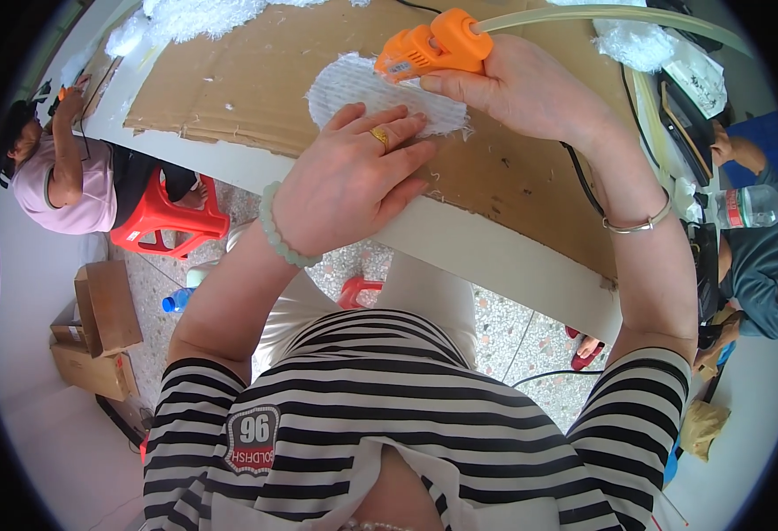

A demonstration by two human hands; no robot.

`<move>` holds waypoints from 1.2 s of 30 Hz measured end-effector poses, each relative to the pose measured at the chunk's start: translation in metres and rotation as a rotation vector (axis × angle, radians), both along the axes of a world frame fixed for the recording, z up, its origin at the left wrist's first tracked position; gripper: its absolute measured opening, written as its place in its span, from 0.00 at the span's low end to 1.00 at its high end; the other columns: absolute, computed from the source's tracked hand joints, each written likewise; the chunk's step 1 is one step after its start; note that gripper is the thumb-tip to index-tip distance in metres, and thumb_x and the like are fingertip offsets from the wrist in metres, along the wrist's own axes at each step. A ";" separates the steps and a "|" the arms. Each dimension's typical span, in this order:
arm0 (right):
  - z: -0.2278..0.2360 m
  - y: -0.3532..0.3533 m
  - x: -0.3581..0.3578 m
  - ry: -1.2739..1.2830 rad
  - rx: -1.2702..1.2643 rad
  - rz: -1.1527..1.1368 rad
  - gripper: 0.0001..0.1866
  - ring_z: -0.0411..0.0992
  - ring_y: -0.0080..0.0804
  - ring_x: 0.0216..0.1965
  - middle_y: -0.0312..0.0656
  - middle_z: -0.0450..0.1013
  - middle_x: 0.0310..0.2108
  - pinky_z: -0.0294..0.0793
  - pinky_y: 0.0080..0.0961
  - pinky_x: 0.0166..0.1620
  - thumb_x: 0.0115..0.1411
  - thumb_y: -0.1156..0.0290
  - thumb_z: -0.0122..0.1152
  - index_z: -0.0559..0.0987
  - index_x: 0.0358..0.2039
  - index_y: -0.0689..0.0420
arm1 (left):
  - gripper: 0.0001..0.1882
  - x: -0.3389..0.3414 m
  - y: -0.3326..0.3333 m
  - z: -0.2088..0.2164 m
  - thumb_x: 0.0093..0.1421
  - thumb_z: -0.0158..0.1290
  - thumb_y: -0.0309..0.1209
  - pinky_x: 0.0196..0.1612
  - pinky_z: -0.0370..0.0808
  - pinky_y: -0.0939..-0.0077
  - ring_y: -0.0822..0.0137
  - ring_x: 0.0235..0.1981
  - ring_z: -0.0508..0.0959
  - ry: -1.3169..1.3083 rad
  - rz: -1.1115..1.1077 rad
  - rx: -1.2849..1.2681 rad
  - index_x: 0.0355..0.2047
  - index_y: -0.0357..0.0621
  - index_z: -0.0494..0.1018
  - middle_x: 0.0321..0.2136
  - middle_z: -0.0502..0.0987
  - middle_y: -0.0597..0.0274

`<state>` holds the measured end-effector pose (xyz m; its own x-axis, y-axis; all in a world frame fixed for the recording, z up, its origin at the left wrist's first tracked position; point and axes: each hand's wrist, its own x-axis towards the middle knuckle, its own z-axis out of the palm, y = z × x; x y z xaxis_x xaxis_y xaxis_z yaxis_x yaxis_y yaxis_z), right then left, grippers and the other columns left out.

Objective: Applying hot glue to attach white fibrous stuffing to a circular base.

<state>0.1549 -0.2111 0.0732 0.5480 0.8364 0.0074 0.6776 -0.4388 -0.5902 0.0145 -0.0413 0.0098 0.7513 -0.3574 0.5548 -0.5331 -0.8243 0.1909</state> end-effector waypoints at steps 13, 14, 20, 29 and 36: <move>0.003 0.014 0.002 -0.055 -0.048 0.001 0.20 0.61 0.19 0.26 0.32 0.66 0.24 0.62 0.20 0.30 0.61 0.52 0.56 0.73 0.38 0.59 | 0.13 -0.002 -0.005 -0.002 0.49 0.59 0.34 0.47 0.68 0.55 0.56 0.47 0.74 -0.006 -0.006 -0.012 0.33 0.42 0.76 0.38 0.76 0.55; 0.001 0.015 0.003 -0.063 -0.020 0.014 0.21 0.61 0.20 0.27 0.32 0.66 0.24 0.63 0.20 0.30 0.61 0.52 0.55 0.73 0.39 0.59 | 0.13 -0.003 -0.005 -0.002 0.49 0.59 0.34 0.47 0.68 0.55 0.56 0.47 0.74 -0.006 -0.003 -0.014 0.33 0.41 0.77 0.38 0.76 0.55; 0.004 0.022 0.007 -0.009 -0.117 -0.016 0.21 0.62 0.21 0.29 0.32 0.68 0.26 0.64 0.21 0.33 0.62 0.52 0.55 0.73 0.42 0.59 | 0.13 -0.002 -0.005 -0.003 0.49 0.59 0.34 0.46 0.67 0.55 0.57 0.47 0.74 -0.007 -0.007 -0.010 0.33 0.41 0.77 0.38 0.76 0.55; 0.004 0.032 0.005 0.032 -0.162 0.000 0.20 0.64 0.20 0.31 0.31 0.70 0.29 0.66 0.21 0.35 0.62 0.54 0.55 0.73 0.43 0.60 | 0.14 -0.003 -0.004 -0.002 0.50 0.58 0.34 0.47 0.67 0.55 0.57 0.47 0.74 0.002 -0.004 -0.007 0.35 0.41 0.77 0.38 0.76 0.54; 0.001 0.020 0.007 0.076 -0.023 -0.014 0.19 0.62 0.18 0.28 0.30 0.68 0.26 0.64 0.18 0.32 0.62 0.55 0.56 0.74 0.40 0.59 | 0.14 -0.002 -0.004 -0.002 0.50 0.58 0.34 0.48 0.67 0.53 0.56 0.48 0.74 -0.002 -0.012 -0.018 0.35 0.40 0.77 0.39 0.76 0.53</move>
